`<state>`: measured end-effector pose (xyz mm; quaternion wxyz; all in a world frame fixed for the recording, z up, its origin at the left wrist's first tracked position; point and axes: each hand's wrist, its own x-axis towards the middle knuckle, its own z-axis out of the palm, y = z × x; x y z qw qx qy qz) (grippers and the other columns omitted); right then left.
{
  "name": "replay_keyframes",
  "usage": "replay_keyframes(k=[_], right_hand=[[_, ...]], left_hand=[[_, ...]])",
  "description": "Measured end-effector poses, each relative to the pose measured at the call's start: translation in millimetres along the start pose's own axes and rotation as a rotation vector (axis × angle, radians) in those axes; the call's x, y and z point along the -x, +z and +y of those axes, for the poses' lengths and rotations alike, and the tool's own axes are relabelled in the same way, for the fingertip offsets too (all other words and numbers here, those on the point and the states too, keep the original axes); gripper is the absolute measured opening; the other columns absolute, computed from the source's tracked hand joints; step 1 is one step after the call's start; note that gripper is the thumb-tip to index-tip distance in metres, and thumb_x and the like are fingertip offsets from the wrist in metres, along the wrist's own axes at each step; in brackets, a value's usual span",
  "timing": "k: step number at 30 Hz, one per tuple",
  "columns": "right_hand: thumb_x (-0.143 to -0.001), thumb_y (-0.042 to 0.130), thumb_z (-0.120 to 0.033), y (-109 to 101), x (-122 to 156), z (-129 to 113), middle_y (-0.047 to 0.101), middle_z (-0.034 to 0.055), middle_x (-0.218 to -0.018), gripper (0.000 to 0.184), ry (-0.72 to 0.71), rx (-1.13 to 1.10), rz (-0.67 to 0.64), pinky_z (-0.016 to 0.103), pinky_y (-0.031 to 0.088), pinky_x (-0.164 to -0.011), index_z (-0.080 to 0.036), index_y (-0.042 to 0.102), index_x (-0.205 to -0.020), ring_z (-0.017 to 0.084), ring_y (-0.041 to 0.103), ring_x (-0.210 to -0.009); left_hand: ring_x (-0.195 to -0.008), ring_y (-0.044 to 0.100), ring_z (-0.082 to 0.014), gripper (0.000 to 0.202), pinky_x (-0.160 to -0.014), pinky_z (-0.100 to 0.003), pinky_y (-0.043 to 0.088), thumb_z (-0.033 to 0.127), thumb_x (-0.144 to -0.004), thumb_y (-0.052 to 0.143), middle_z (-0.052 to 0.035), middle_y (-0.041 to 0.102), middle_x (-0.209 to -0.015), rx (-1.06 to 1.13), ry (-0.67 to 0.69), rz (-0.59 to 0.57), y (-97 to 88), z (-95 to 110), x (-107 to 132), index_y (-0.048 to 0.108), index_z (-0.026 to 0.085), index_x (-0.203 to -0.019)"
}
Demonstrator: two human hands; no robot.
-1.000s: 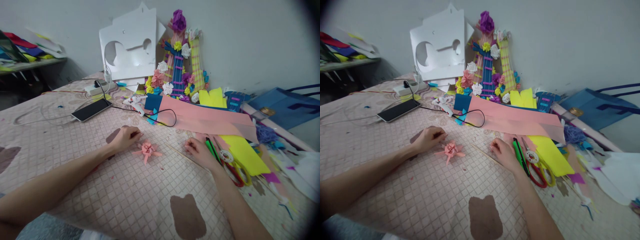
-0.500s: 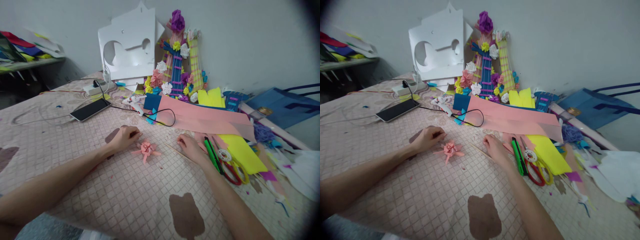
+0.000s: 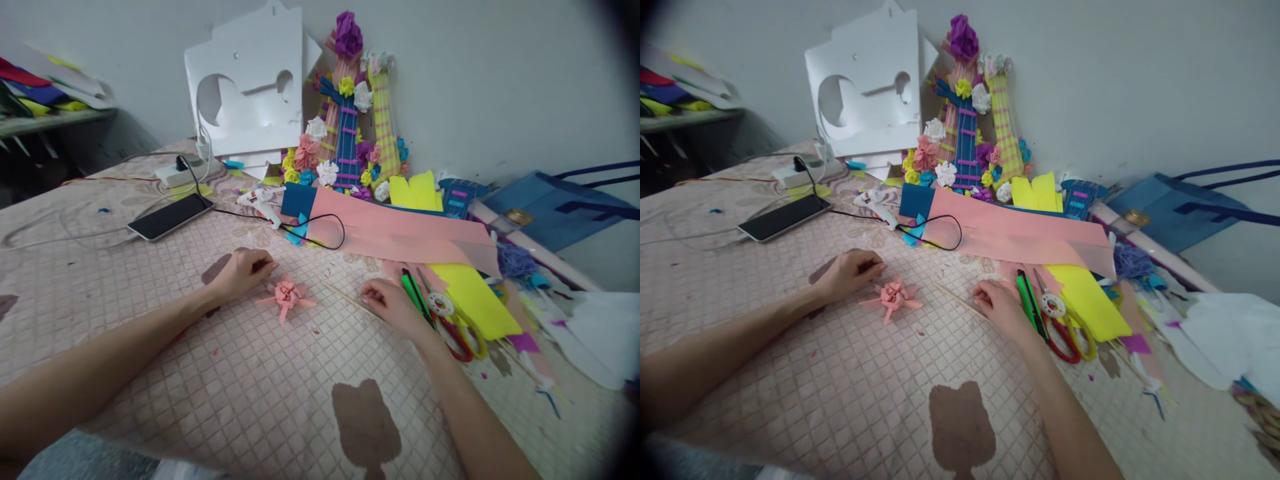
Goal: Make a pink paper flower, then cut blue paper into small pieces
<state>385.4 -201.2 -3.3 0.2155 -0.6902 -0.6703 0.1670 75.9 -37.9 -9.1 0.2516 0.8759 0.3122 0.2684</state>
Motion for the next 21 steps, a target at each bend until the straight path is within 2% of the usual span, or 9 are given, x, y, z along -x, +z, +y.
replay_keyframes(k=[6, 12, 21], right_hand=[[-0.078, 0.054, -0.015, 1.1, -1.1, 1.7, 0.06, 0.0002, -0.075, 0.007, -0.034, 0.029, -0.003, 0.03, 0.042, -0.069, -0.021, 0.055, -0.073, 0.016, 0.054, -0.073], [-0.08, 0.052, -0.016, 4.4, 0.1, 6.0, 0.06, 0.0009, -0.079, 0.01, -0.036, -0.056, 0.022, 0.03, 0.043, -0.067, -0.022, 0.058, -0.087, 0.016, 0.055, -0.072], [-0.081, 0.051, -0.012, 2.4, -6.2, 3.0, 0.06, 0.0012, -0.079, 0.011, -0.128, 0.015, -0.002, 0.031, 0.041, -0.07, -0.022, 0.055, -0.077, 0.017, 0.055, -0.076]], left_hand=[[-0.053, 0.05, -0.0098, 0.024, -0.053, -0.02, 0.036, 0.031, -0.086, 0.051, 0.0002, 0.059, -0.06, 0.002, -0.001, -0.007, -0.1, -0.6, -0.1, 0.06, 0.015, -0.071], [-0.054, 0.05, -0.0099, 0.023, -0.054, -0.02, 0.036, 0.031, -0.086, 0.05, 0.0002, 0.059, -0.061, -0.017, -0.009, -0.019, 0.2, -0.9, -0.1, 0.06, 0.015, -0.073], [-0.053, 0.048, -0.009, 0.022, -0.054, -0.02, 0.035, 0.03, -0.086, 0.051, 0.0009, 0.058, -0.06, -0.022, 0.0, -0.009, 0.4, -0.9, -0.1, 0.06, 0.015, -0.072]])
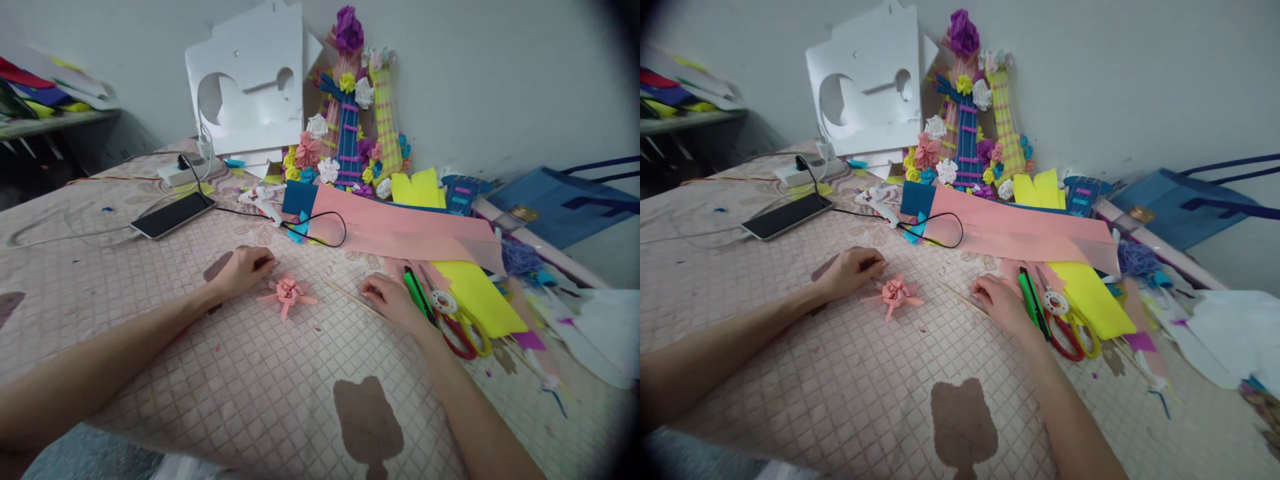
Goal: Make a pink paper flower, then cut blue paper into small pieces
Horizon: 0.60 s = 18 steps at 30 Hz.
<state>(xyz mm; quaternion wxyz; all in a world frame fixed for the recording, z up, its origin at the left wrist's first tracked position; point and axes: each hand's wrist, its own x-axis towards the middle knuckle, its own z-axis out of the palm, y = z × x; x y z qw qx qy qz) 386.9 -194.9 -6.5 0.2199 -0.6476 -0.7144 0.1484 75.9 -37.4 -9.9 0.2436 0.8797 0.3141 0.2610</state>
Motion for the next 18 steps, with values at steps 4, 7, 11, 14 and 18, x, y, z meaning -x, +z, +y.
replay_keyframes(k=[4, 7, 11, 14, 18], right_hand=[[-0.083, 0.05, -0.014, -2, 4, 0, 0.058, 0.0013, -0.079, 0.01, -0.002, 0.017, 0.037, 0.032, 0.04, -0.071, -0.021, 0.052, -0.077, 0.017, 0.054, -0.075], [-0.084, 0.05, -0.016, -4, 7, 1, 0.056, 0.001, -0.076, 0.009, 0.007, -0.032, 0.084, 0.032, 0.04, -0.069, -0.022, 0.051, -0.076, 0.018, 0.053, -0.074], [-0.083, 0.051, -0.018, -5, 10, 2, 0.056, 0.0008, -0.074, 0.008, 0.042, -0.1, 0.104, 0.032, 0.042, -0.067, -0.022, 0.052, -0.075, 0.018, 0.053, -0.071], [-0.082, 0.052, -0.02, -3, 11, 5, 0.057, 0.0007, -0.076, 0.004, 0.071, -0.146, 0.091, 0.031, 0.044, -0.067, -0.022, 0.054, -0.079, 0.017, 0.054, -0.071], [-0.082, 0.053, -0.02, -1, 10, 6, 0.059, 0.0008, -0.077, 0.009, 0.098, -0.154, 0.043, 0.031, 0.045, -0.068, -0.022, 0.058, -0.089, 0.017, 0.056, -0.073]], left_hand=[[-0.053, 0.047, -0.0088, 0.021, -0.053, -0.02, 0.035, 0.029, -0.085, 0.051, 0.0012, 0.057, -0.06, 0.001, 0.0, 0.005, 0.1, 1, 0, 0.06, 0.015, -0.072], [-0.053, 0.047, -0.0089, 0.022, -0.053, -0.02, 0.034, 0.03, -0.085, 0.052, 0.0013, 0.057, -0.059, -0.006, 0.0, -0.002, 0.0, 0, -1, 0.06, 0.015, -0.073], [-0.053, 0.047, -0.0091, 0.023, -0.054, -0.021, 0.034, 0.031, -0.086, 0.051, 0.0011, 0.057, -0.059, -0.001, -0.002, -0.02, -0.4, -1, -1, 0.06, 0.015, -0.073], [-0.054, 0.048, -0.0094, 0.022, -0.054, -0.021, 0.034, 0.031, -0.086, 0.051, 0.0009, 0.057, -0.06, -0.003, -0.001, -0.026, -0.4, -2, -1, 0.06, 0.015, -0.074], [-0.055, 0.049, -0.0099, 0.021, -0.055, -0.021, 0.035, 0.031, -0.086, 0.052, 0.0009, 0.058, -0.061, -0.022, 0.009, -0.019, 0.1, -3, -1, 0.06, 0.015, -0.074]])
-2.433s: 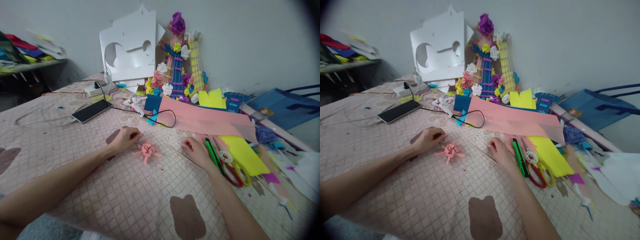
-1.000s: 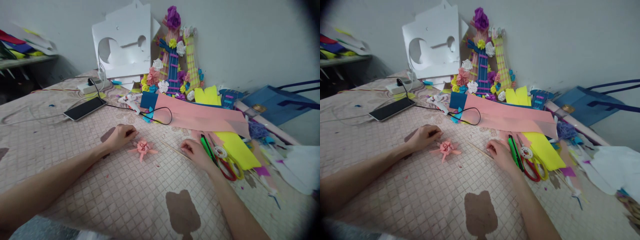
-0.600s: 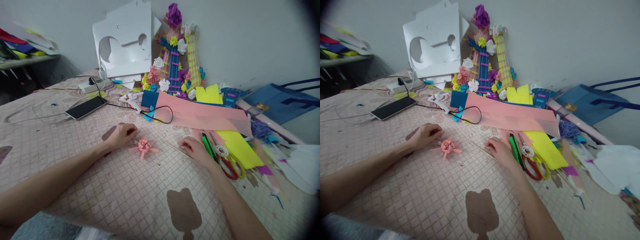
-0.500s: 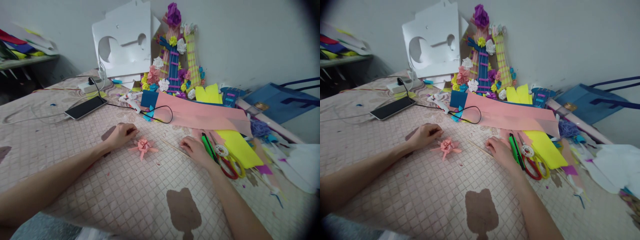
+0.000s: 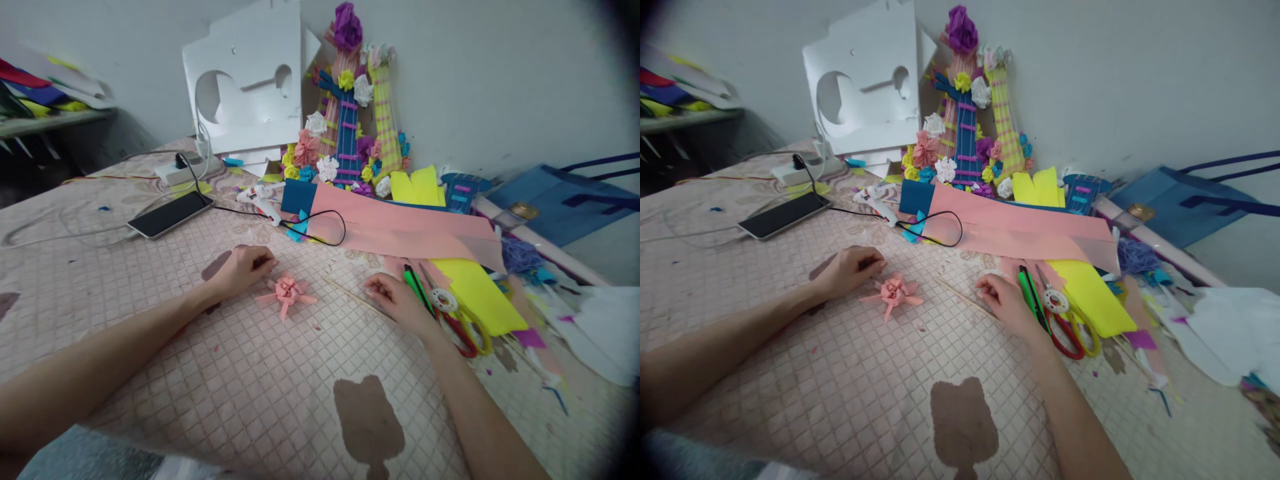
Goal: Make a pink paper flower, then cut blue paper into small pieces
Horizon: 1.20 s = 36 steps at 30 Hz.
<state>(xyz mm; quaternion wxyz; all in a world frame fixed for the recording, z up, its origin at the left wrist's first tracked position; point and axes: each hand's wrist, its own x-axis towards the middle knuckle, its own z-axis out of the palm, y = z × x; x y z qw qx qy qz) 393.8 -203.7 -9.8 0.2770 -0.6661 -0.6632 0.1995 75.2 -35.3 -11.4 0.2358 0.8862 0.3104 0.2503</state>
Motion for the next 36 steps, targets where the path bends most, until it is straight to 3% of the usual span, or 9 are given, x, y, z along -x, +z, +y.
replay_keyframes(k=[9, 16, 19, 25, 27, 30, 34, 36], right_hand=[[-0.084, 0.049, -0.015, 2, -3, -7, 0.058, 0.0017, -0.081, 0.009, -0.093, 0.16, -0.017, 0.032, 0.04, -0.072, -0.021, 0.051, -0.078, 0.018, 0.053, -0.078], [-0.085, 0.046, -0.015, -17, 8, -12, 0.053, 0.001, -0.074, 0.015, -0.119, 0.117, -0.075, 0.032, 0.039, -0.07, -0.022, 0.046, -0.072, 0.018, 0.049, -0.074], [-0.085, 0.047, -0.018, -29, 15, -12, 0.052, 0.0003, -0.075, 0.013, -0.071, 0.01, -0.073, 0.031, 0.04, -0.067, -0.022, 0.046, -0.072, 0.017, 0.049, -0.071], [-0.084, 0.056, -0.035, -32, 17, -25, 0.049, -0.0023, -0.068, 0.015, 0.072, -0.418, 0.166, 0.027, 0.039, -0.052, -0.023, 0.049, -0.078, 0.011, 0.044, -0.055], [-0.083, 0.057, -0.036, -23, 13, -34, 0.046, -0.0038, -0.063, 0.016, 0.077, -0.475, 0.18, 0.026, 0.038, -0.051, -0.023, 0.049, -0.076, 0.011, 0.043, -0.054], [-0.083, 0.058, -0.034, -6, 4, -51, 0.045, -0.005, -0.06, 0.016, 0.104, -0.555, 0.162, 0.025, 0.036, -0.05, -0.022, 0.05, -0.076, 0.011, 0.042, -0.054], [-0.083, 0.059, -0.035, 14, -4, -76, 0.045, -0.0059, -0.059, 0.017, 0.125, -0.672, 0.109, 0.024, 0.035, -0.051, -0.022, 0.051, -0.077, 0.01, 0.042, -0.054], [-0.084, 0.059, -0.037, 21, -4, -87, 0.045, -0.0058, -0.06, 0.018, 0.118, -0.715, 0.085, 0.024, 0.035, -0.052, -0.021, 0.051, -0.077, 0.01, 0.042, -0.054]], left_hand=[[-0.054, 0.048, -0.0097, 0.022, -0.054, -0.021, 0.035, 0.032, -0.086, 0.051, 0.0007, 0.058, -0.061, -0.002, -0.011, -0.014, 0.2, 0, -1, 0.061, 0.015, -0.075], [-0.055, 0.05, -0.0099, 0.022, -0.054, -0.021, 0.036, 0.032, -0.085, 0.05, 0.0002, 0.06, -0.063, -0.015, -0.01, -0.011, -0.3, 0, -1, 0.061, 0.015, -0.076], [-0.056, 0.051, -0.0101, 0.021, -0.055, -0.021, 0.036, 0.031, -0.085, 0.051, 0.0003, 0.06, -0.063, -0.015, -0.012, -0.018, -0.5, -1, -1, 0.061, 0.015, -0.077], [-0.054, 0.049, -0.0094, 0.021, -0.053, -0.02, 0.036, 0.031, -0.084, 0.052, 0.0009, 0.059, -0.062, 0.006, -0.013, -0.008, -1.7, 1, -2, 0.062, 0.015, -0.076], [-0.054, 0.048, -0.0089, 0.019, -0.053, -0.02, 0.036, 0.031, -0.084, 0.053, 0.001, 0.059, -0.063, 0.048, -0.034, 0.022, -5.4, 12, -1, 0.062, 0.015, -0.076], [-0.058, 0.05, -0.009, 0.013, -0.055, -0.02, 0.039, 0.027, -0.082, 0.056, 0.0002, 0.062, -0.069, 0.13, -0.035, 0.113, -11.6, 43, -1, 0.062, 0.015, -0.078], [-0.061, 0.055, -0.0095, 0.008, -0.056, -0.02, 0.043, 0.024, -0.08, 0.061, 0.0001, 0.064, -0.073, 0.308, 0.017, -0.095, -4.4, 93, 0, 0.061, 0.016, -0.082], [-0.063, 0.057, -0.0099, 0.02, -0.054, -0.02, 0.045, 0.028, -0.075, 0.069, -0.0013, 0.064, -0.079, 0.404, 0.017, -0.102, 7.1, 111, -1, 0.06, 0.016, -0.088]])
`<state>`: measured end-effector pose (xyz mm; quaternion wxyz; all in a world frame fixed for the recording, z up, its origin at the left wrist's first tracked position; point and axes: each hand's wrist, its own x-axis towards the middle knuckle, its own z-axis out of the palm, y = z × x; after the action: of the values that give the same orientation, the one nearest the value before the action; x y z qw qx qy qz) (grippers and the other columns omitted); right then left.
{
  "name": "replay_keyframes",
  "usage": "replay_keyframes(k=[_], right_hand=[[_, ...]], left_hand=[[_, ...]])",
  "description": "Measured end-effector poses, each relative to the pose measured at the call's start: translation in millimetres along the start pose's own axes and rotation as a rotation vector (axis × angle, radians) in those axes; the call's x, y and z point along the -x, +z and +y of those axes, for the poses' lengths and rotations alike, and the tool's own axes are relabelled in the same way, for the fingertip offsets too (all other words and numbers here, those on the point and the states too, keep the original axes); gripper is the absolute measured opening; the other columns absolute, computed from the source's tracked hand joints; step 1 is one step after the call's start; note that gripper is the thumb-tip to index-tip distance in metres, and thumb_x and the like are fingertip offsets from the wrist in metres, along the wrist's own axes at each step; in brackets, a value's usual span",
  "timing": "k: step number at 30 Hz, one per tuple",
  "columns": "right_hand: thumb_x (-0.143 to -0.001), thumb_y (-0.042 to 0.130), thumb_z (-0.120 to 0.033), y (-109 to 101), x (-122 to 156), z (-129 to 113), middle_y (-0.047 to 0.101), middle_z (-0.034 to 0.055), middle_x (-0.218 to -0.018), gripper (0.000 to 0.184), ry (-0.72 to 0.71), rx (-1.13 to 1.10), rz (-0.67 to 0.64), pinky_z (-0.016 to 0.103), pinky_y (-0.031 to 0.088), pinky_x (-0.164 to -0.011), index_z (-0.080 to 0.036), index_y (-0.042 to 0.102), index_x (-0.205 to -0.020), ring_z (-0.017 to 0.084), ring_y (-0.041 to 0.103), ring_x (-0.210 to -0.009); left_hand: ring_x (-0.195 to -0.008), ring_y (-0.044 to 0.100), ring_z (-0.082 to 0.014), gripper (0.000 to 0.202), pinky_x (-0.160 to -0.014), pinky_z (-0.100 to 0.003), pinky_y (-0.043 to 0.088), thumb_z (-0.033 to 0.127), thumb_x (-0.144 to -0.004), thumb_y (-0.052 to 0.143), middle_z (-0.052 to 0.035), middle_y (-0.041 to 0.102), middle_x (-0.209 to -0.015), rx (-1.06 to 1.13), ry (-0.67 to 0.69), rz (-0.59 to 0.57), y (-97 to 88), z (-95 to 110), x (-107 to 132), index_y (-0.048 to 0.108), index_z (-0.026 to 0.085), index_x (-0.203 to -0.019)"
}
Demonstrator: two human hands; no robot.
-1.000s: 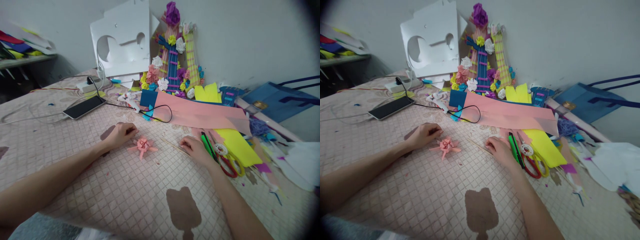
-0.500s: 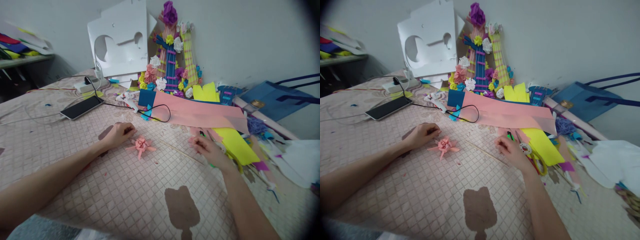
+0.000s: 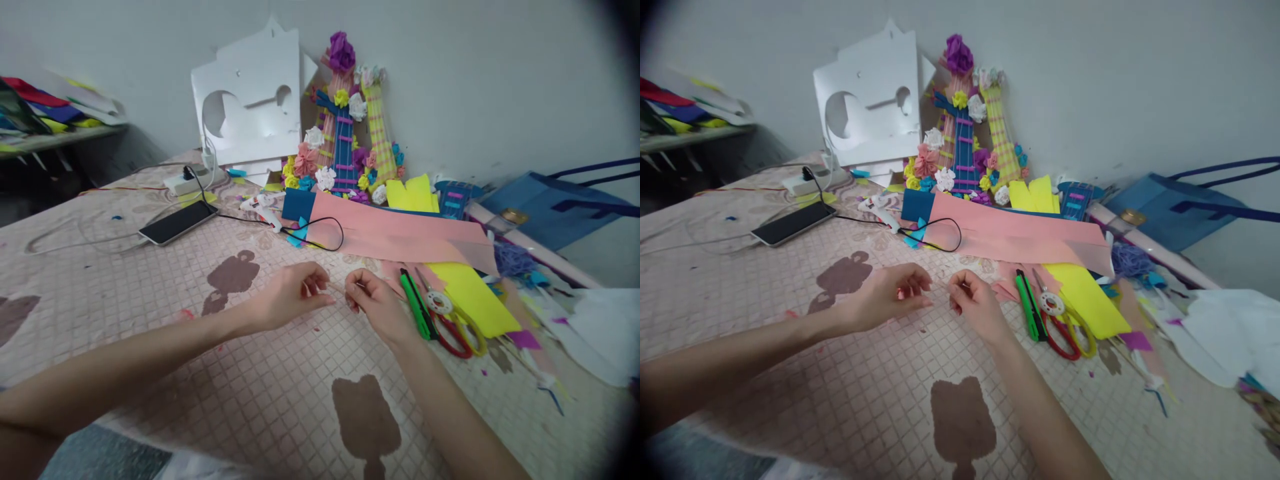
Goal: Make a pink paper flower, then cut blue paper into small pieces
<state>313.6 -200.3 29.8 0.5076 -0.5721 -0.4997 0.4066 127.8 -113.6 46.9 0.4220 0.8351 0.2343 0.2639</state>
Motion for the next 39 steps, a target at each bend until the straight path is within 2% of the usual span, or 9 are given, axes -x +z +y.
replay_keyframes(k=[2, 5, 12, 14, 17, 22, 26, 35, 39], right_hand=[[-0.084, 0.059, -0.038, 8, 3, -1, 0.046, -0.0054, -0.063, 0.019, -0.002, -0.054, -0.013, 0.024, 0.035, -0.052, -0.021, 0.052, -0.077, 0.009, 0.042, -0.055], [-0.082, 0.063, -0.039, 14, 8, 0, 0.047, -0.0049, -0.064, 0.02, 0.029, -0.173, -0.004, 0.024, 0.035, -0.051, -0.021, 0.054, -0.077, 0.009, 0.042, -0.055], [-0.081, 0.063, -0.045, 14, 11, 6, 0.061, 0.0033, -0.082, 0.027, 0.199, -0.507, 0.067, 0.025, 0.043, -0.059, -0.02, 0.066, -0.088, 0.014, 0.056, -0.072], [-0.082, 0.062, -0.047, 14, 12, 6, 0.064, 0.0054, -0.088, 0.029, 0.214, -0.527, 0.073, 0.027, 0.046, -0.064, -0.02, 0.067, -0.09, 0.016, 0.059, -0.078], [-0.083, 0.06, -0.046, 16, 13, 6, 0.067, 0.0063, -0.095, 0.029, 0.207, -0.571, 0.07, 0.03, 0.048, -0.07, -0.02, 0.068, -0.091, 0.017, 0.061, -0.085], [-0.085, 0.059, -0.042, 20, 17, 4, 0.066, 0.0037, -0.1, 0.023, 0.214, -0.682, 0.069, 0.031, 0.049, -0.084, -0.022, 0.067, -0.094, 0.016, 0.06, -0.092], [-0.087, 0.054, -0.046, 20, 20, 1, 0.066, 0.0034, -0.102, 0.027, 0.258, -0.736, 0.049, 0.035, 0.046, -0.096, -0.024, 0.065, -0.098, 0.016, 0.061, -0.098], [-0.085, 0.048, -0.06, 18, 22, -8, 0.065, 0.0073, -0.113, 0.041, 0.181, -0.706, 0.017, 0.045, 0.043, -0.1, -0.029, 0.06, -0.109, 0.023, 0.056, -0.114], [-0.086, 0.046, -0.059, 20, 23, -13, 0.062, 0.0059, -0.121, 0.041, 0.15, -0.744, 0.022, 0.044, 0.038, -0.106, -0.029, 0.06, -0.111, 0.022, 0.05, -0.122]], left_hand=[[-0.063, 0.057, -0.0105, 0.026, -0.052, -0.02, 0.044, 0.029, -0.071, 0.073, -0.0019, 0.064, -0.079, 0.043, -0.008, 0.027, 14.5, 4, -3, 0.058, 0.016, -0.088], [-0.057, 0.053, -0.009, 0.007, -0.05, -0.02, 0.041, 0.02, -0.077, 0.064, 0.0005, 0.062, -0.067, 0.069, -0.032, 0.063, 24.8, 3, -6, 0.06, 0.016, -0.08], [-0.059, 0.055, -0.0092, 0.007, -0.048, -0.018, 0.046, 0.021, -0.081, 0.057, -0.0006, 0.061, -0.072, 0.258, -0.105, 0.049, 17.3, -7, -9, 0.058, 0.015, -0.08], [-0.068, 0.058, -0.0115, 0.005, -0.053, -0.021, 0.049, 0.021, -0.081, 0.059, -0.0028, 0.062, -0.08, 0.19, -0.046, 0.104, 18.2, -8, -8, 0.059, 0.016, -0.079], [-0.085, 0.061, -0.0155, 0.004, -0.072, -0.028, 0.052, 0.017, -0.08, 0.062, -0.0057, 0.064, -0.092, 0.04, 0.165, 0.158, 22.9, -8, -7, 0.061, 0.017, -0.076], [-0.094, 0.058, -0.0183, 0.009, -0.084, -0.034, 0.047, 0.012, -0.086, 0.055, -0.0062, 0.067, -0.093, -0.184, 0.478, 0.118, 29.6, -13, -6, 0.061, 0.017, -0.081], [-0.098, 0.058, -0.0192, 0.011, -0.087, -0.036, 0.045, 0.018, -0.091, 0.052, -0.0054, 0.069, -0.099, -0.328, 0.531, 0.062, 29.0, -18, -6, 0.063, 0.019, -0.09], [-0.102, 0.057, -0.0213, 0.023, -0.085, -0.036, 0.048, 0.016, -0.097, 0.036, -0.0086, 0.068, -0.1, -0.54, 0.73, 0.056, 26.2, -17, -5, 0.059, 0.016, -0.092], [-0.09, 0.058, -0.0195, 0.021, -0.081, -0.035, 0.05, 0.016, -0.095, 0.039, -0.0091, 0.067, -0.092, -0.377, 0.605, 0.085, 26.0, -12, -8, 0.058, 0.016, -0.085]])
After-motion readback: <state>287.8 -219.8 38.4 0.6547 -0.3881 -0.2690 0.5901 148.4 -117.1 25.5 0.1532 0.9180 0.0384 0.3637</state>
